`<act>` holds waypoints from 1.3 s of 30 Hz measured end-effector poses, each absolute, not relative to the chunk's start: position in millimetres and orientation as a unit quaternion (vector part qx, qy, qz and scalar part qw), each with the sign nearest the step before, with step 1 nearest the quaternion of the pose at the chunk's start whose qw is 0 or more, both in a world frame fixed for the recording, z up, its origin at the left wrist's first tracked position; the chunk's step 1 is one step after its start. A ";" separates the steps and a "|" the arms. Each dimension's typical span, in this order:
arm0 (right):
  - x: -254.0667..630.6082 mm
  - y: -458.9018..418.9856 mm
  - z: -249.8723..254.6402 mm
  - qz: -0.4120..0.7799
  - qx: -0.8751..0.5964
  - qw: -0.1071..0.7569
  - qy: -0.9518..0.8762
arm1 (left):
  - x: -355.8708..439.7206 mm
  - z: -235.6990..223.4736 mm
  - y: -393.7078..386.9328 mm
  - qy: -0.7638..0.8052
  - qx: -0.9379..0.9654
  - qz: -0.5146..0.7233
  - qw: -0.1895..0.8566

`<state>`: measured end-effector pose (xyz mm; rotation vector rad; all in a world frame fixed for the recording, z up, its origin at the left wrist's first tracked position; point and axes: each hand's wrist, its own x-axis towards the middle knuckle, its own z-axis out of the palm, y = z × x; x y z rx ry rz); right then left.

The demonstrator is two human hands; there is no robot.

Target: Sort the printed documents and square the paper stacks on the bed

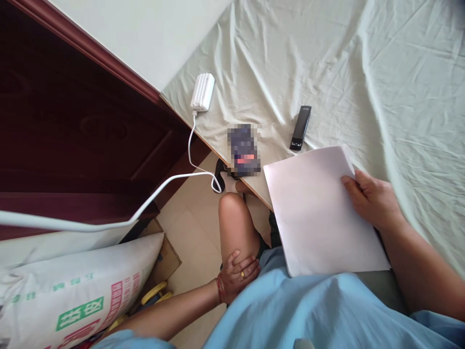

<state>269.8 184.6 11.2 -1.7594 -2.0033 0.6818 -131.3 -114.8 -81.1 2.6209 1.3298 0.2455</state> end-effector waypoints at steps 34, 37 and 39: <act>277.7 178.6 7.9 0.447 -0.600 0.397 -0.531 | 4.1 35.2 19.6 0.596 0.408 0.325 0.611; 275.5 177.0 9.0 0.482 -0.583 0.403 -0.515 | 10.3 33.4 21.5 0.582 0.373 0.323 0.646; 274.6 176.3 9.7 0.479 -0.588 0.395 -0.518 | 14.8 25.5 18.6 0.579 0.348 0.302 0.673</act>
